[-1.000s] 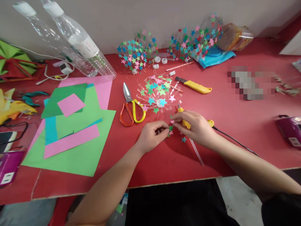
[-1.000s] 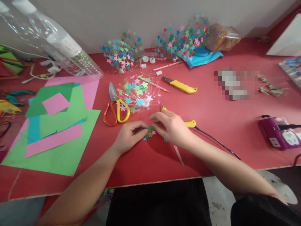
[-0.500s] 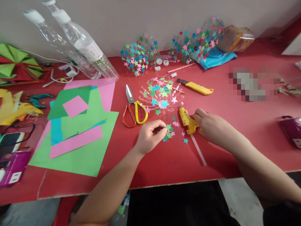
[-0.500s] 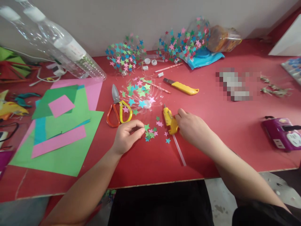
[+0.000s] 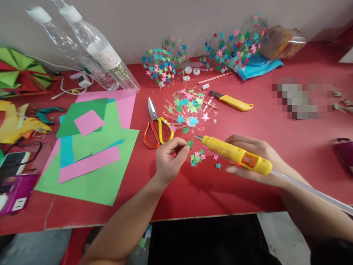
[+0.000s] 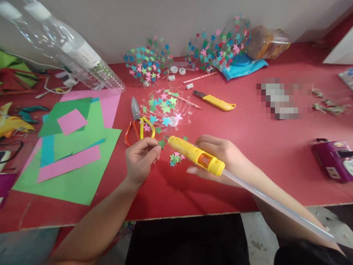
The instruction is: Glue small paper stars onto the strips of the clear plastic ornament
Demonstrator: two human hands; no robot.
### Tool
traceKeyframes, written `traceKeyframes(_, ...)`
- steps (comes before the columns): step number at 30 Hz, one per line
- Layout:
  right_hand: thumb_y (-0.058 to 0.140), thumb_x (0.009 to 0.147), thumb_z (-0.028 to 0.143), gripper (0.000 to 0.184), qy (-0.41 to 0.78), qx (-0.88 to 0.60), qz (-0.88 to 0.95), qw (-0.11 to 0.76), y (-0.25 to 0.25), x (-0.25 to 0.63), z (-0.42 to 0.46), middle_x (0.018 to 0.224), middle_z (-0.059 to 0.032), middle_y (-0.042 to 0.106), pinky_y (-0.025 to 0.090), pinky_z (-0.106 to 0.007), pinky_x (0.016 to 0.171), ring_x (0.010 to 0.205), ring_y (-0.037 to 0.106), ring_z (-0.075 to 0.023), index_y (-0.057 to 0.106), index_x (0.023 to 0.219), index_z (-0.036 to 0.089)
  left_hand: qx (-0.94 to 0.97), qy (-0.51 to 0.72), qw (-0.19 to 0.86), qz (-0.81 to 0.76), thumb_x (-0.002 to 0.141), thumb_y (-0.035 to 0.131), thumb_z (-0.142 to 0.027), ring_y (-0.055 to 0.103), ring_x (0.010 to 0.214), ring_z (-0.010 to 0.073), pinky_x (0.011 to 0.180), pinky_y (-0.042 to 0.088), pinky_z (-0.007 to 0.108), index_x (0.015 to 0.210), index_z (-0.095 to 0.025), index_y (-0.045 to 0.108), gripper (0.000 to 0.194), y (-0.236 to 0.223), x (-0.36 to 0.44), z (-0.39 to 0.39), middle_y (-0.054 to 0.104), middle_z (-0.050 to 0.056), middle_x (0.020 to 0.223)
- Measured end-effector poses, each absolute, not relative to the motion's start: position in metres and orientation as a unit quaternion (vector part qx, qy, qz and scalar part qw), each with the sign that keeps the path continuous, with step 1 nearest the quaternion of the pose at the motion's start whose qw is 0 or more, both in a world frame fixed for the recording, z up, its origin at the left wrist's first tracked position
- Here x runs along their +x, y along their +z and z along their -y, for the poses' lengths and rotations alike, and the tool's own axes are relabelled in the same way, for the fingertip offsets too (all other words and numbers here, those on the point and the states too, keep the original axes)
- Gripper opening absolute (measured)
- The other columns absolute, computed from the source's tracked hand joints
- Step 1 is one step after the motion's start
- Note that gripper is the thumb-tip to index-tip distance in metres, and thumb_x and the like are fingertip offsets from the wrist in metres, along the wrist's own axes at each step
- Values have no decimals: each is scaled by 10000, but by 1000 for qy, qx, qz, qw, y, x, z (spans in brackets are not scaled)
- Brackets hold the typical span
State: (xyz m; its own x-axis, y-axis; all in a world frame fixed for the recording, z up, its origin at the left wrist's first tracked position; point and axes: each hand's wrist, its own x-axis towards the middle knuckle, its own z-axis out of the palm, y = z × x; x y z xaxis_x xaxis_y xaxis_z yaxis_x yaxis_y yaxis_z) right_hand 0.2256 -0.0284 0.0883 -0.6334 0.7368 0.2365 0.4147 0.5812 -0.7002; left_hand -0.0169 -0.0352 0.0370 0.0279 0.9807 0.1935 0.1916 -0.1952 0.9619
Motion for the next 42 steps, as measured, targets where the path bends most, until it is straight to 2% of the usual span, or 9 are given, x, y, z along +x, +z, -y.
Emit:
traceKeyframes(4, 486, 948, 479, 326, 279, -318, 863, 278, 77, 215, 29, 721, -19, 546, 418, -327, 623, 645, 521, -153, 512, 769, 207, 588, 490, 397, -507, 835, 559, -177, 408, 480, 66, 442, 326, 201, 684, -182, 559, 151, 36, -18, 35, 477, -42, 561)
traceKeyframes(11, 500, 941, 385, 270, 271, -318, 863, 284, 70, 212, 29, 653, 14, 480, 354, -321, 580, 574, 448, -144, 471, 719, 235, 584, 484, 403, -512, 830, 550, -180, 401, 467, 69, 434, 323, 205, 676, -187, 549, 155, 39, -16, 35, 465, -45, 546)
traceKeyframes(16, 495, 940, 391, 292, 279, -321, 860, 281, 68, 212, 28, 636, 14, 498, 358, -315, 589, 575, 452, -138, 497, 698, 229, 583, 485, 401, -514, 816, 556, -177, 401, 464, 68, 436, 326, 204, 667, -186, 544, 150, 38, -16, 34, 462, -48, 537)
traceKeyframes(28, 477, 944, 403, 320, 281, -332, 857, 276, 68, 211, 28, 610, 27, 465, 366, -312, 560, 541, 434, -129, 438, 672, 238, 583, 485, 403, -513, 818, 557, -176, 400, 457, 65, 433, 321, 205, 662, -186, 549, 156, 40, -15, 35, 464, -50, 531)
traceKeyframes(42, 501, 938, 365, 274, 269, -326, 862, 280, 66, 212, 28, 629, 13, 527, 383, -306, 555, 557, 482, -129, 489, 701, 228, 585, 489, 402, -506, 824, 556, -160, 404, 461, 63, 447, 329, 208, 668, -187, 562, 159, 39, -16, 35, 467, -55, 533)
